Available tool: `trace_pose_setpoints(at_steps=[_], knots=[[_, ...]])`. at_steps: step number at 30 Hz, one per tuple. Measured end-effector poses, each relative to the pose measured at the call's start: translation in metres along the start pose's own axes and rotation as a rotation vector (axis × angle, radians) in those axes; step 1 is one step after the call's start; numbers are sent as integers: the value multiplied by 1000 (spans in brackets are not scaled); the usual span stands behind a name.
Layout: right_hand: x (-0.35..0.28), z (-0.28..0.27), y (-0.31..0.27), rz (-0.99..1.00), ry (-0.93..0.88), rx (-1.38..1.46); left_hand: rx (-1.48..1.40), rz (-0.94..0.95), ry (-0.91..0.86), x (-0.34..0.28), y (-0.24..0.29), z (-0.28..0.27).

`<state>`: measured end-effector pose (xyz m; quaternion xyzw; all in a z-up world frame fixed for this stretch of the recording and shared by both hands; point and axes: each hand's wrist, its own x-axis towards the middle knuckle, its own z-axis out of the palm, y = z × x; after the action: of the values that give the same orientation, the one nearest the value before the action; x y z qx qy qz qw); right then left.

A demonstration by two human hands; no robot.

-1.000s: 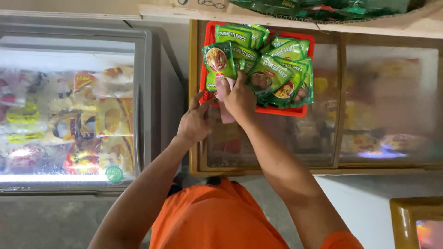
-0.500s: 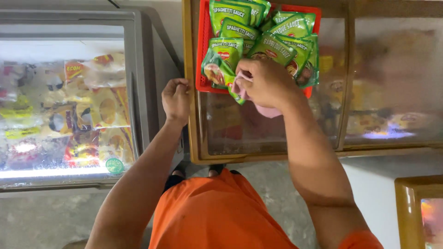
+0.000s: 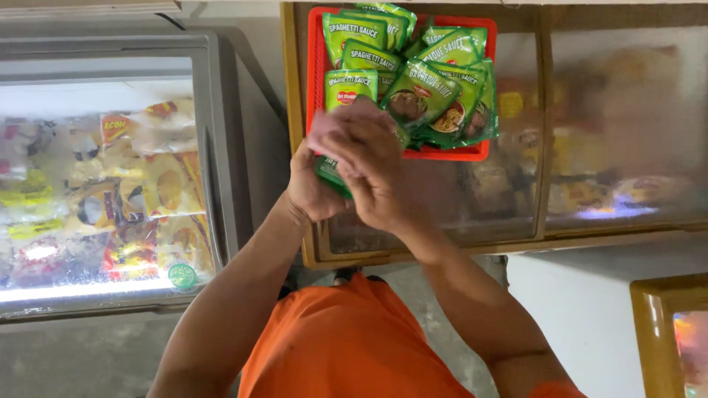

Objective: Wiping sauce packets with a cloth and arranging them on a store shelf.

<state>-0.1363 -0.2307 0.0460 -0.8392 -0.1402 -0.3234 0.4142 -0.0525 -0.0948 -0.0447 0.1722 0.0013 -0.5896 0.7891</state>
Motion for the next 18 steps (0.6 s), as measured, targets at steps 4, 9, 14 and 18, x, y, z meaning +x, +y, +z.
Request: trace_pose_setpoints(at_steps=[4, 9, 14, 18], knots=[[-17, 9, 24, 57, -136, -293, -152, 76, -233, 4, -6, -9], [-18, -16, 98, 93, -8, -463, 8, -27, 105, -12, -13, 10], [-27, -26, 107, 296, 135, 31, 77, -46, 28, -6, 0, 9], [-6, -33, 53, 204, 127, 63, 18, 64, -36, 6, 10, 13]])
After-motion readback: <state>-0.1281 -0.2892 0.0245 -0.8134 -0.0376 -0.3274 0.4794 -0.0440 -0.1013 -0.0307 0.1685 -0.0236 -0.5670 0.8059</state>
